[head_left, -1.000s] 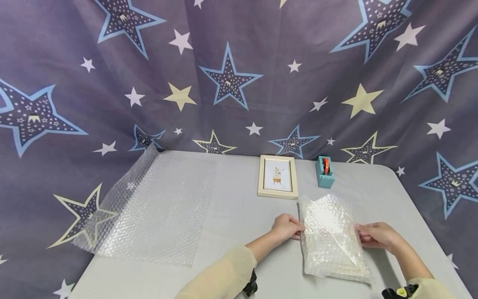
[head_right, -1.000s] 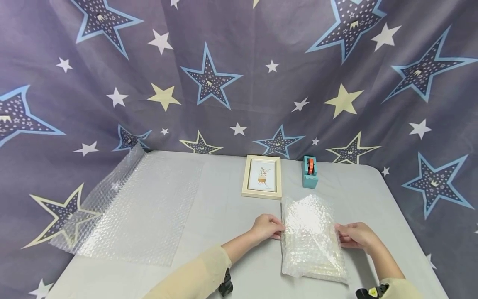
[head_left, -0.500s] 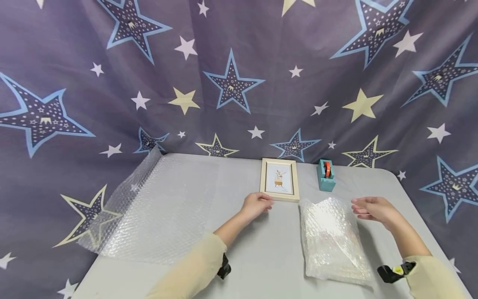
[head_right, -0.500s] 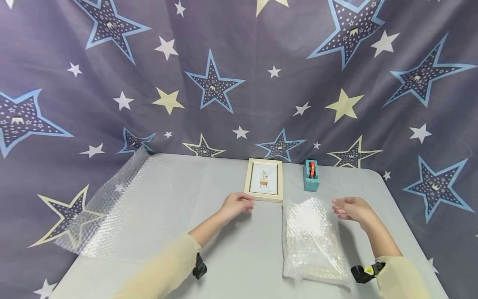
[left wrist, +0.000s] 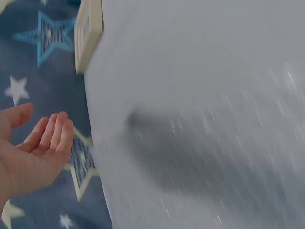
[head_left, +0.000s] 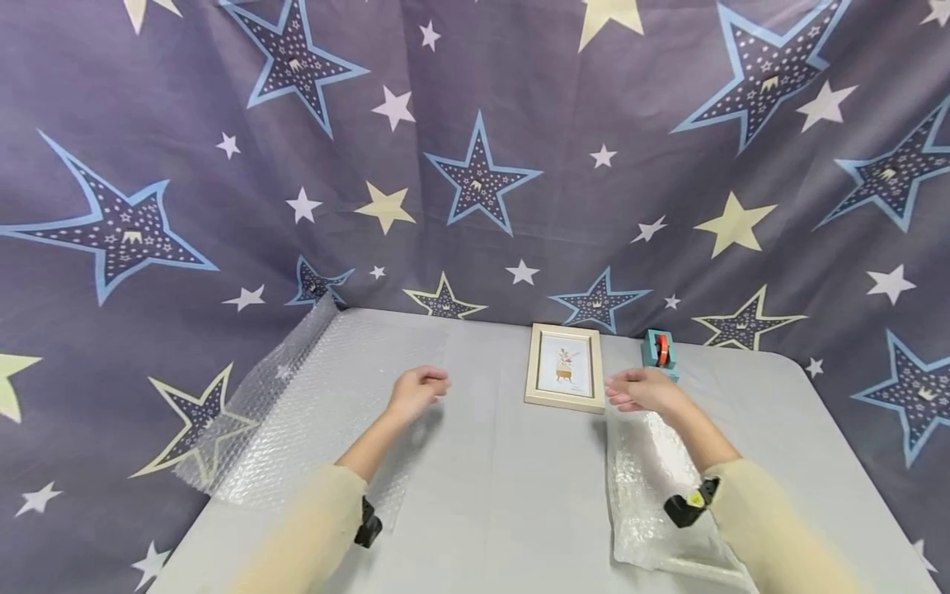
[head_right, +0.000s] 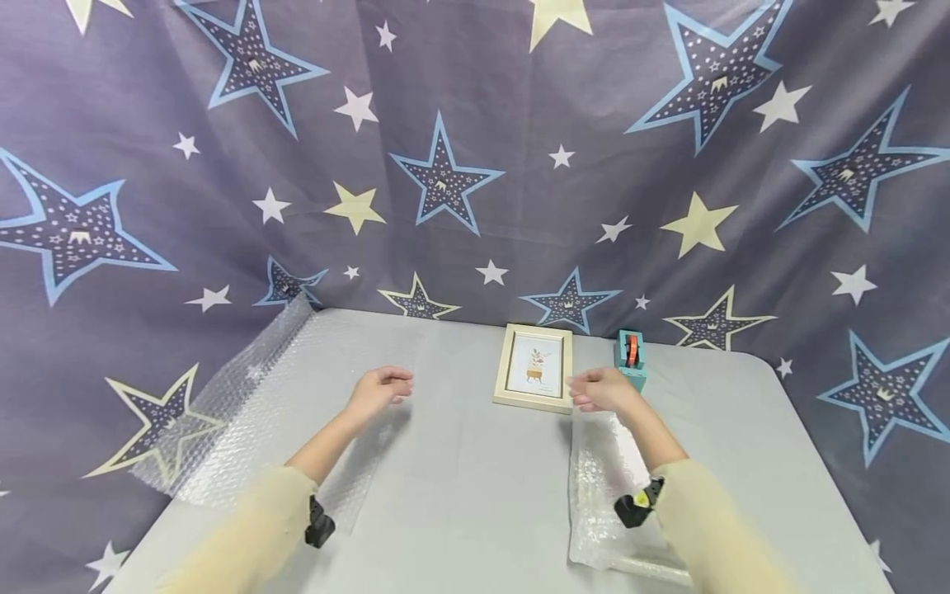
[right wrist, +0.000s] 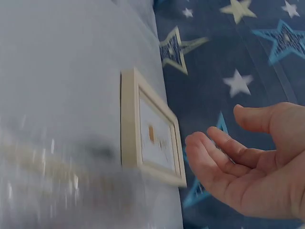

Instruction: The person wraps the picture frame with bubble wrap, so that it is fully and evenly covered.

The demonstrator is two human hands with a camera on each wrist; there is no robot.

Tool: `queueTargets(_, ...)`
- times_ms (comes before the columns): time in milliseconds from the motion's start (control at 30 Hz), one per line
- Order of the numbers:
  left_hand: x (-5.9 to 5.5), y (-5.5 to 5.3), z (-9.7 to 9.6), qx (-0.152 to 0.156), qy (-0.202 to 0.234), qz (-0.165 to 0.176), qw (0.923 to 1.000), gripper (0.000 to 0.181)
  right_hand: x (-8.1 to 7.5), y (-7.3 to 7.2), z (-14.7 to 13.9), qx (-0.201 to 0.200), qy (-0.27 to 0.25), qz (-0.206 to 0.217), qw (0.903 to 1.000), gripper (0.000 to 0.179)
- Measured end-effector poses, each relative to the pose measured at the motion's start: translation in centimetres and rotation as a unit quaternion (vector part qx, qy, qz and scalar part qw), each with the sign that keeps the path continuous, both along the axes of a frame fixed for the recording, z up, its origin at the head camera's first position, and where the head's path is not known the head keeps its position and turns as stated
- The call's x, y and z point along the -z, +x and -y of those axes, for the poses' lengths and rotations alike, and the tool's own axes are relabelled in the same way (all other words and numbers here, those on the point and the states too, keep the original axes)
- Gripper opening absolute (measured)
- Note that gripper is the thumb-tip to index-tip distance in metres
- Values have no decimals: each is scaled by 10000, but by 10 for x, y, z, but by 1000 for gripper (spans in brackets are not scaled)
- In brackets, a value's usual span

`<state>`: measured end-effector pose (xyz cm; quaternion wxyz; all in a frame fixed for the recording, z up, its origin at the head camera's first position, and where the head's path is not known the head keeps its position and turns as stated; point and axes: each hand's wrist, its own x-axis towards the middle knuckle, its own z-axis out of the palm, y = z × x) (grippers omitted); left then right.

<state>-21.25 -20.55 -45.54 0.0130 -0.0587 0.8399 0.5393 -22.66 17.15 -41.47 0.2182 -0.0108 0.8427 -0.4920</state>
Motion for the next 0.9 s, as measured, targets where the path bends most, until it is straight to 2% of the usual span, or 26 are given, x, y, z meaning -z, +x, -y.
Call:
queueTargets(133, 1, 2, 38, -186, -560, -71, 9982, 27, 2, -8, 38, -207, -85, -31, 9997, 46)
queueTargets(300, 1, 5, 76, -383, -1183, -183, 9921, 28, 6, -13, 82, -326, -133, -2, 9994, 41)
queueTargets(467, 3, 7, 106, -539, -1665, -166, 9844, 30, 17, -17, 120, -268, -113, 181, 9994, 36)
queueTargets(633, 6, 6, 128, -650, -2190, 48, 9735, 33, 33, -18, 151, -296, -245, 282, 9989, 34)
queueTargets(700, 6, 5, 136, -697, -2487, 169, 9659, 35, 38, -18, 163, -259, -405, 350, 9982, 33)
queueTargets(767, 6, 4, 145, -790, -2863, 194, 9547, 37, 41, -18, 175, -228, -625, 462, 9967, 32)
queueTargets(833, 5, 5, 154, -957, -3275, 170, 9398, 40, 45, -18, 187, -169, -829, 584, 9947, 33)
queueTargets(900, 6, 6, 164, -1170, -3708, 86, 9213, 43, 49, -18, 199, -140, -1001, 700, 9924, 34)
